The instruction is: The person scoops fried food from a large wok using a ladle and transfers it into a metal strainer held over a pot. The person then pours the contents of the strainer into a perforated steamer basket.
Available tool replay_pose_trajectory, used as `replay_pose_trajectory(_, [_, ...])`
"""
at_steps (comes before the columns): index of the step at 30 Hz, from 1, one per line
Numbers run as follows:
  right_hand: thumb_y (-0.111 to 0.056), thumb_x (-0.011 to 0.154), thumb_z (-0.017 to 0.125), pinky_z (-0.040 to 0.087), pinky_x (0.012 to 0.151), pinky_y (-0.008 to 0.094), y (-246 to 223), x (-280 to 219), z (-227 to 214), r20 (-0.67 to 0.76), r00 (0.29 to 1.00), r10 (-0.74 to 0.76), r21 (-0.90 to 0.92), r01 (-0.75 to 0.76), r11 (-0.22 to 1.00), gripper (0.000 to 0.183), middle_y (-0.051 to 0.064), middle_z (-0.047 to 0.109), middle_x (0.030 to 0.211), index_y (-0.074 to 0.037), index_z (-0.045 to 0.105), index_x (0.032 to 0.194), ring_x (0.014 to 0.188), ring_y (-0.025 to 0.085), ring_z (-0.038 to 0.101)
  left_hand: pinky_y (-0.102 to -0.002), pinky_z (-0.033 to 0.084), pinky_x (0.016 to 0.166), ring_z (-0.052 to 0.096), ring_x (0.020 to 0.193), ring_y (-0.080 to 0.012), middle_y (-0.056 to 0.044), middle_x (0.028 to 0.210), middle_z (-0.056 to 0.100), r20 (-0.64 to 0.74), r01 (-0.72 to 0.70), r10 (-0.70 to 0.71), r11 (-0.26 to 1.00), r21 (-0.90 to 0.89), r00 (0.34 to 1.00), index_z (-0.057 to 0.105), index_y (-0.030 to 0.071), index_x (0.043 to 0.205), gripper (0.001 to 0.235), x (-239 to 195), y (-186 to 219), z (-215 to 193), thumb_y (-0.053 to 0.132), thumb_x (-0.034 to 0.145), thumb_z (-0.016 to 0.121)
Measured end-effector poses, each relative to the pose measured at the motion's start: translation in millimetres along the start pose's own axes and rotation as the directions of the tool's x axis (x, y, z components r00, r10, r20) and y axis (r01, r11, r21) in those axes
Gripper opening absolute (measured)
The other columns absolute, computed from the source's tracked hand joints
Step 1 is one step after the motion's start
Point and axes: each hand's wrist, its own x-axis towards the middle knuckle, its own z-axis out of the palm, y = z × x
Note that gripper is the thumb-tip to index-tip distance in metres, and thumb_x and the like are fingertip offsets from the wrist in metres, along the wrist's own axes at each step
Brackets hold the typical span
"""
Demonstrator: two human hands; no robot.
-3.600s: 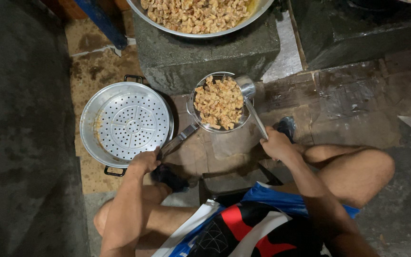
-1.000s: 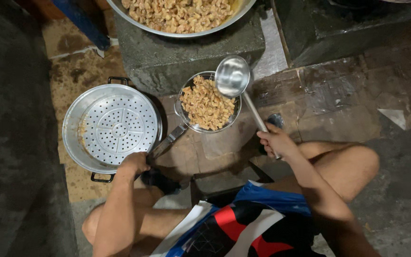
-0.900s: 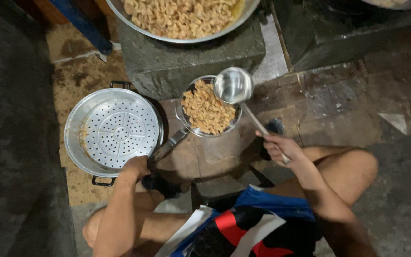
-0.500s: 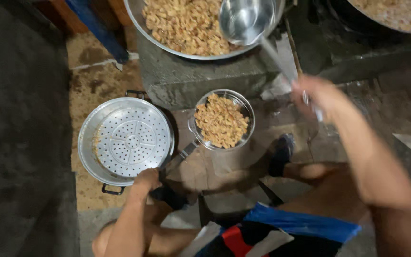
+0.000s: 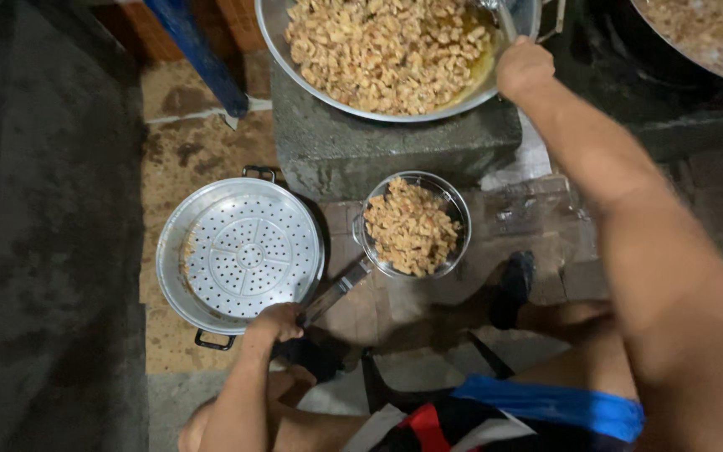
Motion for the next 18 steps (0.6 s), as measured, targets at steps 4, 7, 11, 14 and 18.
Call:
replay_pose_trajectory(4, [-0.011, 0.079, 0.075, 0.060, 0.082, 0.045, 2, -46, -51, 0.294, 0.945, -0.146, -0.187, 0.206, 0.960, 0.035, 0.026, 0.073, 0.109, 0.007, 0.073, 0.109, 0.096, 0.039, 0.074, -0.046, 0.053, 0.098, 0.065, 0.117, -0.0370, -0.019, 0.122, 0.069, -0.053, -0.009, 0.009, 1.000, -0.005, 0.999, 0.064, 0.010, 0.127, 0.060, -6, 2, 2, 0.037, 0.077, 0.084])
replay_pose_trajectory(7, [-0.005, 0.075, 0.075, 0.062, 0.080, 0.045, -11, -46, -59, 0.473, 0.867, -0.158, -0.252, 0.305, 0.918, 0.023, 0.024, 0.077, 0.098, 0.004, 0.079, 0.096, 0.089, 0.037, 0.077, -0.046, 0.059, 0.088, 0.076, 0.100, -0.0354, -0.020, 0.104, 0.078, 0.075, 0.083, -0.076, 0.993, -0.082, 0.994, 0.065, 0.010, 0.124, 0.055, 0, 2, -4, 0.036, 0.078, 0.079])
replay_pose_trajectory(11, [-0.001, 0.076, 0.070, 0.059, 0.072, 0.045, -21, -26, -16, 0.582, 0.797, -0.160, -0.100, 0.266, 0.959, 0.018, 0.021, 0.081, 0.085, 0.005, 0.085, 0.082, 0.077, 0.031, 0.079, -0.045, 0.057, 0.083, 0.071, 0.095, -0.0345, -0.017, 0.099, 0.074, -0.051, 0.015, -0.015, 1.000, -0.001, 0.999, 0.071, 0.007, 0.113, 0.052, 9, -3, 6, 0.038, 0.074, 0.087])
replay_pose_trajectory(14, [-0.006, 0.083, 0.067, 0.053, 0.063, 0.043, -24, -16, 5, 0.562, 0.784, -0.263, 0.191, 0.187, 0.964, 0.020, 0.019, 0.076, 0.073, 0.007, 0.081, 0.080, 0.064, 0.028, 0.072, -0.045, 0.057, 0.079, 0.073, 0.088, -0.0325, -0.014, 0.090, 0.076, -0.020, 0.032, -0.033, 0.998, -0.049, 0.999, 0.072, 0.010, 0.112, 0.048, 12, -5, 5, 0.037, 0.074, 0.086])
replay_pose_trajectory(18, [-0.005, 0.094, 0.062, 0.042, 0.040, 0.032, -30, -21, 9, 0.656, 0.688, -0.309, 0.721, -0.450, 0.527, 0.015, 0.003, 0.053, 0.056, -0.004, 0.060, 0.079, 0.043, 0.015, 0.049, -0.047, 0.057, 0.077, 0.073, 0.084, -0.0344, -0.015, 0.088, 0.076, 0.034, -0.009, 0.012, 0.996, -0.090, 0.999, 0.074, 0.014, 0.112, 0.045, 14, -10, -7, 0.035, 0.073, 0.085])
